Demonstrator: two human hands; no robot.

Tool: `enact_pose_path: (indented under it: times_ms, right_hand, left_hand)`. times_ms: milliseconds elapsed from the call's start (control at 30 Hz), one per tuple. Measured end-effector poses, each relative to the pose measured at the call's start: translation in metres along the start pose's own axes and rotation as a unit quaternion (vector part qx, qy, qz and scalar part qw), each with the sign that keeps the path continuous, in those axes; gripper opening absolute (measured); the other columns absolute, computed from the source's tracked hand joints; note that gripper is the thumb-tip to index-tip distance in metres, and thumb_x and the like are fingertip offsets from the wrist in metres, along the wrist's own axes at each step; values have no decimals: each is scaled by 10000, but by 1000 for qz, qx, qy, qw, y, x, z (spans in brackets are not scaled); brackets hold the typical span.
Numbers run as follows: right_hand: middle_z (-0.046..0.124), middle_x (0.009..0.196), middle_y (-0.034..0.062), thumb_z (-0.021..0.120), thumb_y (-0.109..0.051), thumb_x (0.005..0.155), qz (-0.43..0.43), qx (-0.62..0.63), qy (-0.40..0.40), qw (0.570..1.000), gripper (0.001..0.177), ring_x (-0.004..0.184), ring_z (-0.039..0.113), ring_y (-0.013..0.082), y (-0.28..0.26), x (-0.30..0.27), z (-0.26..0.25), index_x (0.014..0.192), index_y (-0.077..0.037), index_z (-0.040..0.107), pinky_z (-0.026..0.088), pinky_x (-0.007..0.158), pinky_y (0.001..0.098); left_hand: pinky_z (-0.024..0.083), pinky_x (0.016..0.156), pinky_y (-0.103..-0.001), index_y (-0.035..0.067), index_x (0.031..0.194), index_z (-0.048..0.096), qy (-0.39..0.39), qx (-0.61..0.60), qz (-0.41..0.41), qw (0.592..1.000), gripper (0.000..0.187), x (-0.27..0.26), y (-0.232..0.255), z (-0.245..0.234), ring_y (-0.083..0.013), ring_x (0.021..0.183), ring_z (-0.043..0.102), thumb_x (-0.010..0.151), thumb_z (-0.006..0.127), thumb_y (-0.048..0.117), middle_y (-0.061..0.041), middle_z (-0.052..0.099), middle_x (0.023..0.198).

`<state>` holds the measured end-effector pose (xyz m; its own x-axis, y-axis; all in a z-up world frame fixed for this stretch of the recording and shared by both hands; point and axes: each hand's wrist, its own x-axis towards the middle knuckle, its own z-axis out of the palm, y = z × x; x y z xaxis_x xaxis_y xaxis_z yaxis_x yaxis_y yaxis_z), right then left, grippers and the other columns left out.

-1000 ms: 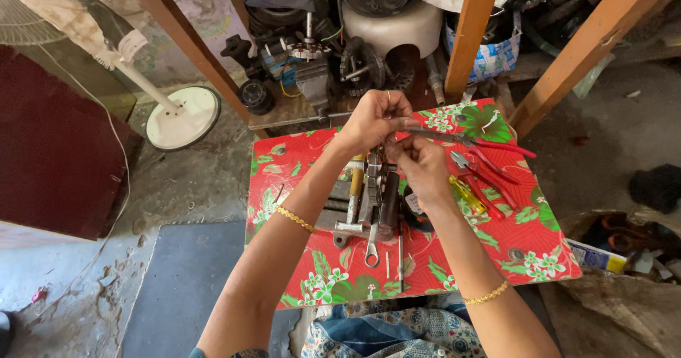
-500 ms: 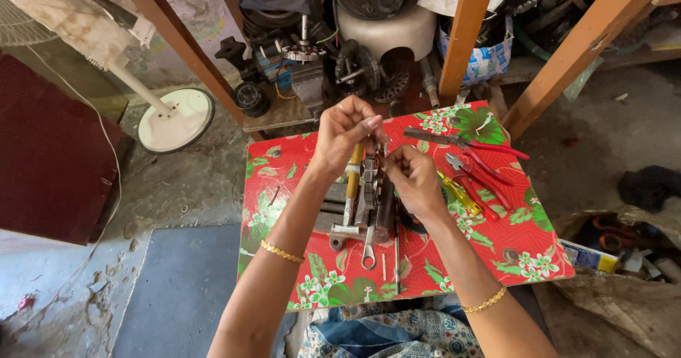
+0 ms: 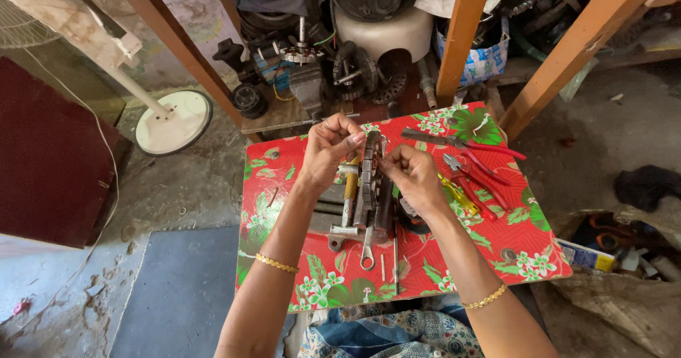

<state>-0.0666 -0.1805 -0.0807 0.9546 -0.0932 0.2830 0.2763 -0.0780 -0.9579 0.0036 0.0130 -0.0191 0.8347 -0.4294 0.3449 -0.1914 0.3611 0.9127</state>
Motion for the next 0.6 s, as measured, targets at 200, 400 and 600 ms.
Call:
enact_pose_path:
  times_ms: [200,400,600]
  right_hand:
    - [616,671,-51,741,-34,875,-1,43,27,999,86,554,470,5,0,-7,0,821,-61,680,334,473,204]
    - [628,620,-18,784,-45,829,-14,171,23,985,123,442,415,29,-21,-14,-32,761,-74,687,264,399,220]
    - [576,624,-37,841,-38,846,-43,111,17,993,192,521,409,10,-14,-27,-45,748,-60,677,283,471,201]
  left_hand:
    - [447,619,-233,49,836,676,7,49,-9,999,130,-26,-8,-23,-70,683,553,902,788,50,-9,666,791]
    - [500,754,-258,44,849,715,-41,68,16,997,113,-42,-13,-25,-79,844,600,875,815,-1,-4,668,913]
    - [521,773,-282,22,871,722,-59,106,5,993,105,-46,-14,-21,-96,862,622,862,803,-44,-23,684,923]
